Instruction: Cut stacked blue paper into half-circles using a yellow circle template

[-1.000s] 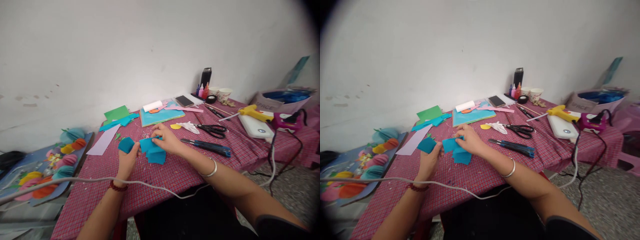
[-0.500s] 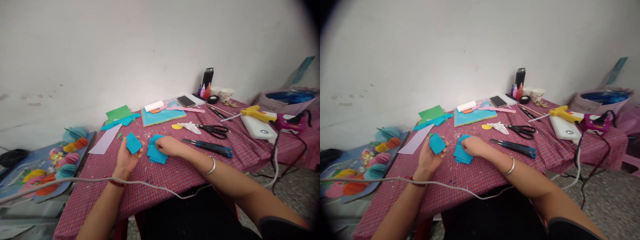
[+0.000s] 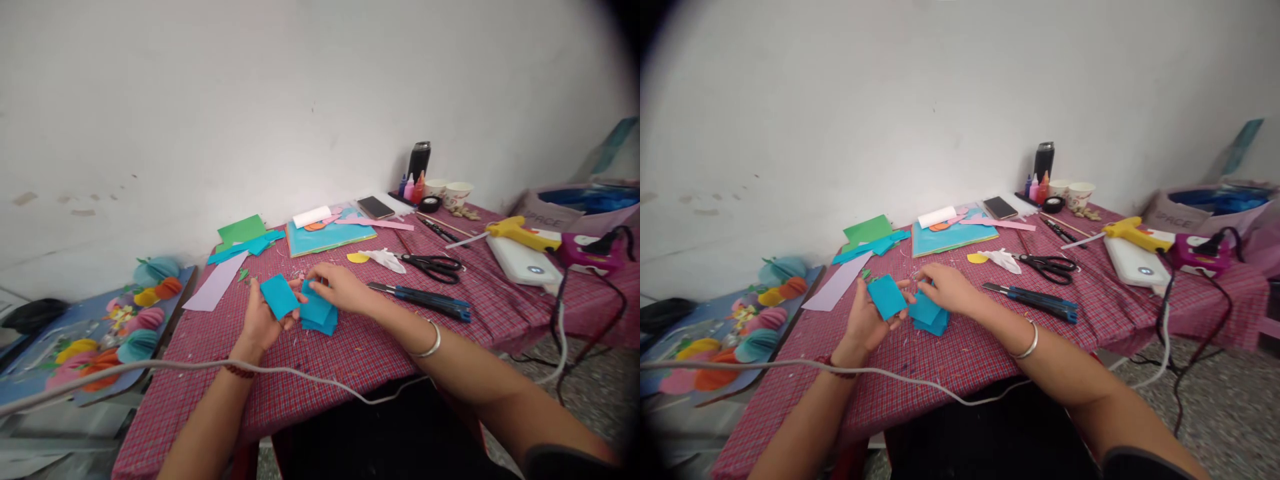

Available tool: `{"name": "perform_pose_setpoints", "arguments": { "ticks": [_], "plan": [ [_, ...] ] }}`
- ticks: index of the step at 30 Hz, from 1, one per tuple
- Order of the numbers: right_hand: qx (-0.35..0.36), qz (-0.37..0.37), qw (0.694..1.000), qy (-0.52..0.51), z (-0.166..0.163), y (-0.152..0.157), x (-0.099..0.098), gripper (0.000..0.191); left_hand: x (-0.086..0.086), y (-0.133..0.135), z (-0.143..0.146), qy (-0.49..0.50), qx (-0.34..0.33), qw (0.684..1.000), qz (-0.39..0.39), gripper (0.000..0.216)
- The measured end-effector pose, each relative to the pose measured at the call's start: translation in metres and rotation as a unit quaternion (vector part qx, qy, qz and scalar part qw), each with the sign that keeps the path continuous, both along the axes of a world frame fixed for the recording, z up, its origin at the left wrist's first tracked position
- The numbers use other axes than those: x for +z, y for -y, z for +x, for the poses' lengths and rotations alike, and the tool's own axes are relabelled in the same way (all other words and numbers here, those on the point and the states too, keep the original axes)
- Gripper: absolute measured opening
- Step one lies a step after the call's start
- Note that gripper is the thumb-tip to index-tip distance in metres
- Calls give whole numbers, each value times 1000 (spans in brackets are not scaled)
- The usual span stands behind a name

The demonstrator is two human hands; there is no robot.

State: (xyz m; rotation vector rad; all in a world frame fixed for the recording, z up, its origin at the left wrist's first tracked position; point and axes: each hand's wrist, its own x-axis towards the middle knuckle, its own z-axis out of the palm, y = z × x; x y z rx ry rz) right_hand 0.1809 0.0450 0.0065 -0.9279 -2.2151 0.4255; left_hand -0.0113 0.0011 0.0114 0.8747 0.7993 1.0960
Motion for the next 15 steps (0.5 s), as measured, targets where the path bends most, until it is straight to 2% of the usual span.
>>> {"name": "perform_pose_setpoints", "arguments": {
  "ticks": [2, 4, 9, 15],
  "plan": [
    [9, 8, 997, -80, -3, 4, 1, 27, -5, 0, 5, -21, -10, 1000, -5, 77],
    [34, 31, 993, -105, -5, 8, 1, 35, -10, 1, 11, -42, -10, 999, -4, 73],
    [62, 75, 993, -61, -8, 14, -1, 33, -20, 3, 19, -68, 16, 997, -20, 67],
    [73, 110, 989, -59, -9, 14, -3, 28, -19, 4, 20, -77, 46, 996, -23, 64]
  ]
}}
